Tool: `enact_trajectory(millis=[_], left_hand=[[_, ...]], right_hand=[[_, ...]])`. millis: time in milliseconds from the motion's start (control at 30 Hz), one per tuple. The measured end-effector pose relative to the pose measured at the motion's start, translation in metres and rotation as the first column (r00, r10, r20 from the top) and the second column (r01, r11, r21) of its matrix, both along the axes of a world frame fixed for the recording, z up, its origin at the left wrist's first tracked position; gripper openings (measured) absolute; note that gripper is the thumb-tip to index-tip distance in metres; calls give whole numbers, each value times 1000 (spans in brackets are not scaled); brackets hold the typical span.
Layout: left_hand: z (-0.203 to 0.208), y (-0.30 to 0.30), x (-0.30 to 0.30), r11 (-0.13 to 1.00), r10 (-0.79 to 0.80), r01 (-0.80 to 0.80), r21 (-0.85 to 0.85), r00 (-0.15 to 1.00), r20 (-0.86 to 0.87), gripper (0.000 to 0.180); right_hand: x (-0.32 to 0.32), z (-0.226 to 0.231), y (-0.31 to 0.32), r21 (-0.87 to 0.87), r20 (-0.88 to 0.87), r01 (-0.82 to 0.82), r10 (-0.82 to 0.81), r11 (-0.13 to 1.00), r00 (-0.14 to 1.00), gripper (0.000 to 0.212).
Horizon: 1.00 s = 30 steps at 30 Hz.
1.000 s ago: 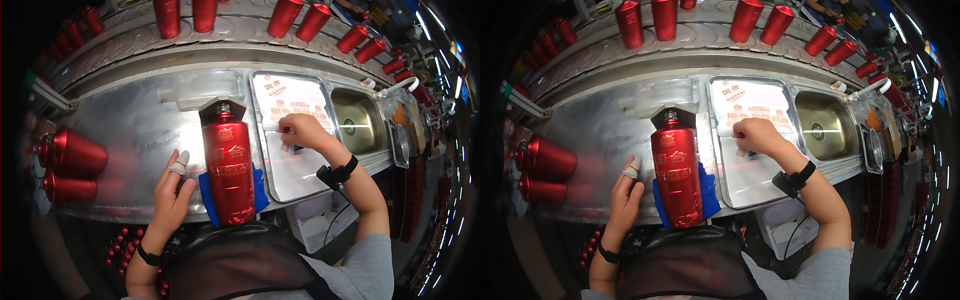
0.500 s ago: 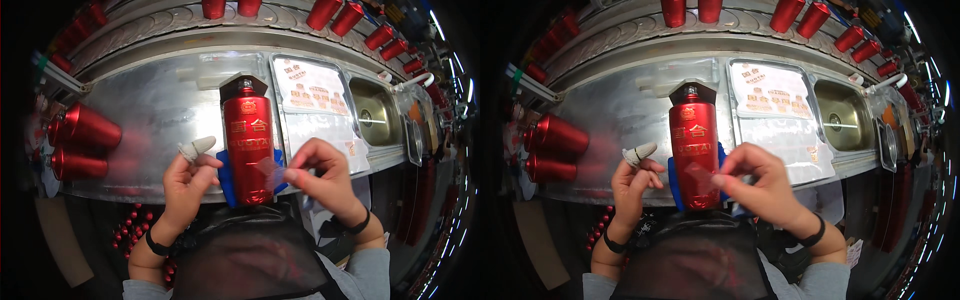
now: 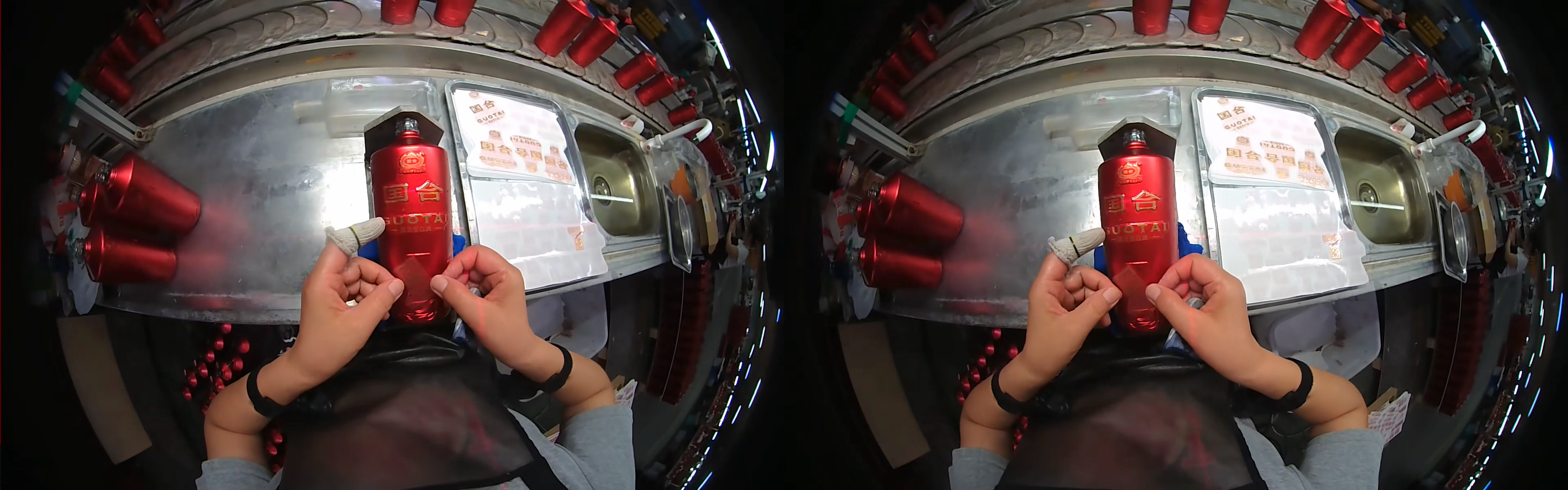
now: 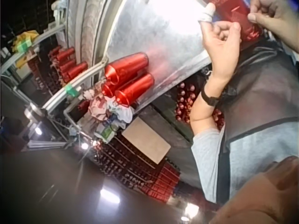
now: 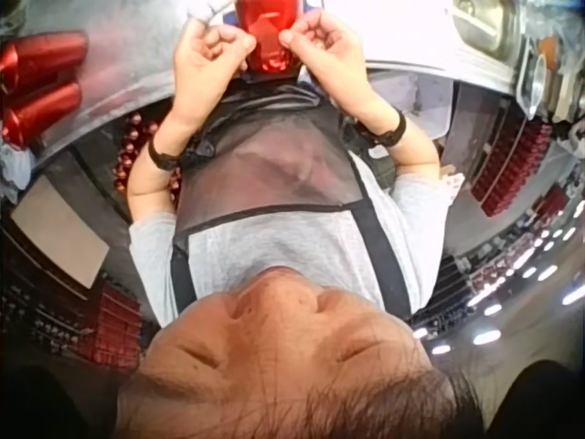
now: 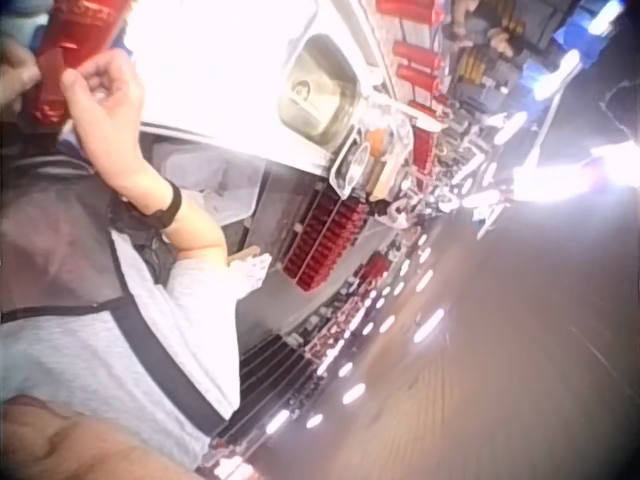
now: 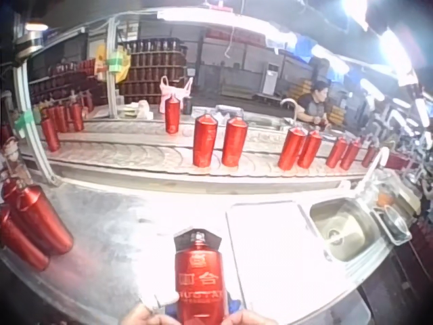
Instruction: The person picks up red metal bottles, applies adhesive labels by hand, uses a cloth and a small handheld tool to smooth the stickers onto the surface, and places the finished bottles onto a conveyor belt.
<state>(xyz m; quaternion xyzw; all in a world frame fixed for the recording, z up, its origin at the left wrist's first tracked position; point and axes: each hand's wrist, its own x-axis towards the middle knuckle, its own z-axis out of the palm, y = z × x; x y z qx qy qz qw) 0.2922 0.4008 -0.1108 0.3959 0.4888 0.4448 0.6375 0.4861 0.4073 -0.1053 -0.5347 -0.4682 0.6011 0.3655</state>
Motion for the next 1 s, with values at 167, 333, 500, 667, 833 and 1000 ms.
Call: enact_trajectory(millis=[167,333,500,667,833,1000], left_hand=[[-4,5,10,994,20,-14,106,998,-62,59],[-11,13,13,980,40,3,200,977,-210,61],[-10,22,15,978,76,-27,209,970,-230,65],[-13,32,20,974,77,-19,226,965,-251,65],[-23,27,11,974,79,-5,228,946,-314,68],[-30,14,1,917,-70,188,352,944,-323,85]], right_hand=[[3,-4,-4,39,-4,32,-32,999,999,12],[8,-7,-5,67,14,-1,0,998,1000,12],[10,-8,-2,62,19,-17,16,998,1000,12],[14,-9,0,33,36,-28,27,999,999,12],[17,-10,3,-7,36,-54,54,999,998,12],[24,-15,8,-171,-72,-11,-1,985,997,13]])
